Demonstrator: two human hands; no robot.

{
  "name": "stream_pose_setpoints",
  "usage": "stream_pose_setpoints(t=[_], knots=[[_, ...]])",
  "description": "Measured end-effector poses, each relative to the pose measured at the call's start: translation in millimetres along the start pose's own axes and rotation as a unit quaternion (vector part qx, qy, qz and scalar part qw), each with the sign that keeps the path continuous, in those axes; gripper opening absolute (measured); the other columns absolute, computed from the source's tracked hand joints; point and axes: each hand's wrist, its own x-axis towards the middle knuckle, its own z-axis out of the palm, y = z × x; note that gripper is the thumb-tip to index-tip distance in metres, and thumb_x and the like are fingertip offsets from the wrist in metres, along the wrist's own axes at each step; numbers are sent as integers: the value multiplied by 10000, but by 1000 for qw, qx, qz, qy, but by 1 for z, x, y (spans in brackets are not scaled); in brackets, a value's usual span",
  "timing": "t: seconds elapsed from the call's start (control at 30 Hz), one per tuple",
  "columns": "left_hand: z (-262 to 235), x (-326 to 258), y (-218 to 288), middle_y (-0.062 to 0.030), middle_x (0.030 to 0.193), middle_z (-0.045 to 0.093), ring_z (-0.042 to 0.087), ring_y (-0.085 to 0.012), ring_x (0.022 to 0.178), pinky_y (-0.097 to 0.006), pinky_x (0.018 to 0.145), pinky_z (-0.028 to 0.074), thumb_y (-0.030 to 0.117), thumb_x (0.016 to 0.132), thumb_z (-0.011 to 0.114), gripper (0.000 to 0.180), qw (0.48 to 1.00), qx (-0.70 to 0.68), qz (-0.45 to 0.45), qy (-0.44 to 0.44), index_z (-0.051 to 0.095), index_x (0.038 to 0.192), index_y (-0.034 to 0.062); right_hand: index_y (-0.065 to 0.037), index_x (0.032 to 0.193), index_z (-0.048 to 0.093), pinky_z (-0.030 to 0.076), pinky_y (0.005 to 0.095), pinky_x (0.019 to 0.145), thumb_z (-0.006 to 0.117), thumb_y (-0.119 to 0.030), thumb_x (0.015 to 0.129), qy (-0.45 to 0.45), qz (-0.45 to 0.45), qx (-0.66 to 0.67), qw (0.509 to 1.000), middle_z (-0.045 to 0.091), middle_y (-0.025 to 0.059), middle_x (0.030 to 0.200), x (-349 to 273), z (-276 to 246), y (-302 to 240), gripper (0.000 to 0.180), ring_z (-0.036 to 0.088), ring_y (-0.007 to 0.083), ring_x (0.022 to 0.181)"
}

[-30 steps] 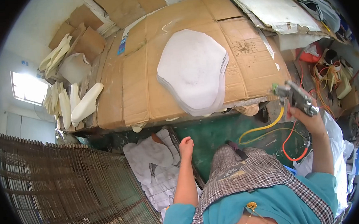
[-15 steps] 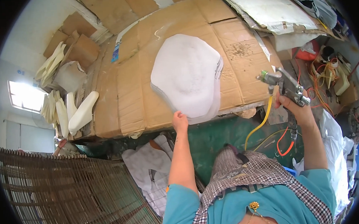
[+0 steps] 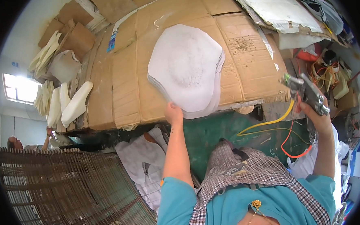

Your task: Applying spray adhesive to white fabric or foam pieces and stacking them on a workbench.

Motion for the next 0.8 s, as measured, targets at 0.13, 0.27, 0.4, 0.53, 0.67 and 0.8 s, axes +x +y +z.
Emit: stream_pose_setpoints(t=[0.13, 0.27, 0.4, 0.53, 0.67, 0.8], knots=[[-9, 8, -13, -143, 898, 624, 589, -305, 849, -394, 753, 458, 139, 747, 517, 270, 999, -4, 0, 39, 605, 994, 75, 7, 1222, 434, 428, 240, 633, 631, -36, 727, -111, 57, 31, 992, 529, 24, 815, -10, 7, -4, 534, 511, 95, 701], [-6, 10, -5, -119, 854, 628, 596, -287, 830, -389, 740, 462, 153, 731, 552, 275, 998, 3, 36, 59, 609, 991, 83, 3, 1237, 410, 458, 255, 608, 660, -116, 709, -199, 46, 57, 977, 560, 64, 778, -5, 28, -1, 596, 551, 132, 659], [-2, 0, 15, -131, 893, 603, 577, -314, 858, -403, 751, 453, 171, 733, 563, 274, 998, 31, 46, 3, 602, 986, 73, 19, 1201, 445, 463, 255, 624, 633, -41, 736, -115, 17, 94, 989, 562, 46, 804, 14, 38, 1, 504, 544, 117, 697], [-8, -8, 29, -167, 890, 585, 562, -357, 853, -449, 741, 442, 141, 744, 573, 228, 996, 58, 50, 37, 566, 940, 24, 23, 1217, 439, 459, 250, 618, 622, -52, 743, -16, 25, 38, 999, 558, 40, 790, 16, 22, 4, 514, 542, 119, 667], [-13, -2, 29, -134, 916, 574, 564, -314, 845, -420, 733, 445, 178, 741, 571, 140, 993, 114, 42, -3, 582, 812, 58, 23, 1248, 417, 450, 232, 608, 648, -91, 727, -117, 14, 56, 991, 551, 36, 786, 10, 25, 4, 581, 531, 102, 662], [-4, -2, 36, -172, 872, 581, 557, -357, 794, -447, 700, 444, 139, 739, 553, 128, 996, 57, 71, 24, 581, 779, 20, 26, 1219, 435, 445, 228, 616, 628, -88, 733, -18, 3, 60, 998, 552, 41, 776, 16, 26, 7, 535, 532, 101, 671]])
